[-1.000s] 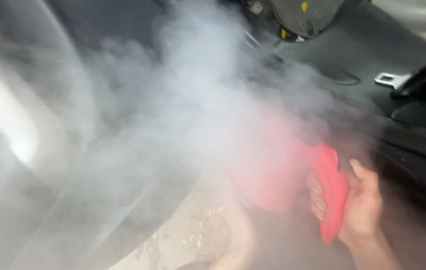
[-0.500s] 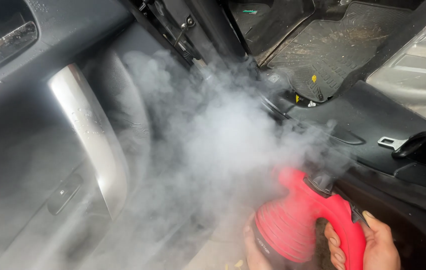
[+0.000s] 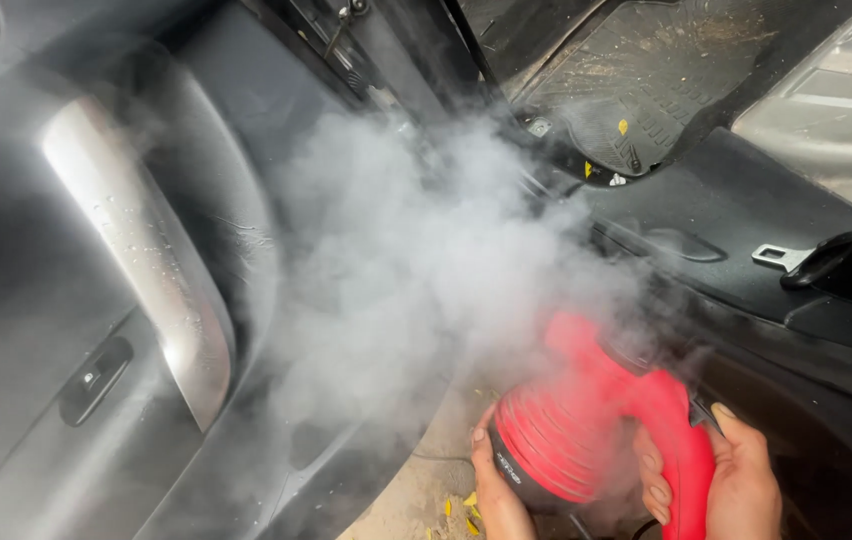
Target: Steam cleaning and wiping down the interior door panel of a car.
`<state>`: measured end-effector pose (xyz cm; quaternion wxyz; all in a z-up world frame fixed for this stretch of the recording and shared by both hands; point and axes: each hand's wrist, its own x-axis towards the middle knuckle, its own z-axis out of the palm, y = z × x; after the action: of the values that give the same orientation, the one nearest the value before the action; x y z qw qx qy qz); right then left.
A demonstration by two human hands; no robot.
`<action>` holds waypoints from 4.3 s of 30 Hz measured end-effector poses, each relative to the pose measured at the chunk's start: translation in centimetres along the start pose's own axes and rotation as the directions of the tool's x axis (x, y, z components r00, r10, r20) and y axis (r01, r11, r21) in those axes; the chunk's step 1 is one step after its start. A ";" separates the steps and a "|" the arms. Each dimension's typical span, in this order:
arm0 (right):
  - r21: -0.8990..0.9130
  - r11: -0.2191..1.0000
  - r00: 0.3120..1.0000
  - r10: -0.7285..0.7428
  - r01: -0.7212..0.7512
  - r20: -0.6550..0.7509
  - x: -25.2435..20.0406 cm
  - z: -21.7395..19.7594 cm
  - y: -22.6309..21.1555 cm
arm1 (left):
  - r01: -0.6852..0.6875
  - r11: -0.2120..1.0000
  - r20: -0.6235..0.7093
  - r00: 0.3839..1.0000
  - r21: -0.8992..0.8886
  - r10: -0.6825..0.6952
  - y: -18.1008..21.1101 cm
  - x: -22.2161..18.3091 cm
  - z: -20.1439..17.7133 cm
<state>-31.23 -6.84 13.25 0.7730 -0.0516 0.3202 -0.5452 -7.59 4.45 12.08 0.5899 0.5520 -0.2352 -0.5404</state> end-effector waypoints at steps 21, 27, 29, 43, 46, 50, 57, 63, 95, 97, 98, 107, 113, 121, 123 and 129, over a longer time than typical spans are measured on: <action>-0.123 0.992 0.999 0.024 -0.020 0.025 -0.7 2.0 -0.7 | 0.187 0.982 -0.244 0.953 0.017 -0.177 6.1 4.7 10.7; 0.018 1.000 1.000 -0.008 0.008 0.006 -0.6 2.2 -1.0 | 0.267 0.959 -0.221 0.945 0.093 -0.241 6.9 5.1 11.7; -0.114 0.993 1.000 0.025 -0.026 -0.013 -0.6 2.3 -1.5 | 0.237 0.971 -0.244 0.944 0.031 -0.223 6.1 4.6 11.7; -0.030 0.996 0.996 -0.084 0.085 0.021 -1.0 2.7 -0.9 | 0.106 0.989 -0.097 0.991 0.101 -0.097 6.9 6.5 11.6; -0.002 0.992 0.991 -0.123 0.123 0.047 -1.2 2.7 -0.2 | 0.065 0.991 -0.030 0.998 0.115 -0.062 7.4 7.3 11.4; 0.042 0.986 0.983 -0.164 0.161 0.078 -1.6 2.7 0.3 | 0.017 0.994 0.007 1.000 0.110 -0.018 7.6 7.8 11.3; 0.063 0.984 0.975 -0.175 0.168 0.137 -0.9 2.6 0.4 | -0.087 0.991 0.053 0.995 0.102 0.081 7.8 8.2 11.3; 0.005 0.983 0.973 -0.182 0.183 0.142 0.4 2.9 0.5 | 0.046 0.998 -0.049 0.998 0.046 -0.043 7.1 9.5 10.3; 0.028 0.998 0.993 -0.061 0.058 0.106 4.4 3.7 -1.4 | -0.182 0.921 0.014 0.982 0.344 0.188 7.8 10.5 10.5; 0.039 0.997 0.991 -0.070 0.066 0.117 4.1 4.1 -1.3 | -0.222 0.913 0.041 0.974 0.342 0.222 8.2 10.5 10.5; 0.048 0.996 0.989 -0.076 0.070 0.130 3.9 4.2 -1.1 | -0.261 0.904 0.063 0.965 0.339 0.255 8.4 10.3 10.4; 0.046 0.995 0.983 -0.093 0.086 0.159 4.6 3.3 -0.8 | -0.229 0.895 0.061 0.973 0.382 0.223 8.9 10.8 10.9; 0.085 0.990 0.975 -0.126 0.113 0.182 4.7 3.4 -1.3 | -0.323 0.863 0.106 0.946 0.389 0.307 9.0 11.0 11.1; 0.031 0.997 0.990 -0.077 0.074 0.122 4.2 3.5 -2.3 | -0.220 0.914 0.037 0.975 0.342 0.220 7.6 10.3 11.6; 0.006 0.999 0.994 -0.053 0.052 0.099 4.0 3.3 -2.2 | -0.147 0.936 -0.014 0.987 0.320 0.160 7.4 9.9 11.2; 0.040 0.992 0.971 -0.127 0.121 0.202 2.1 4.3 -2.0 | -0.383 0.854 0.106 0.923 0.353 0.370 8.4 8.7 10.2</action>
<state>-30.04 -10.66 16.57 0.7669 -0.1167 0.2278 -0.5885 -10.69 -9.07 19.75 0.5665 0.5862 -0.4453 -0.3703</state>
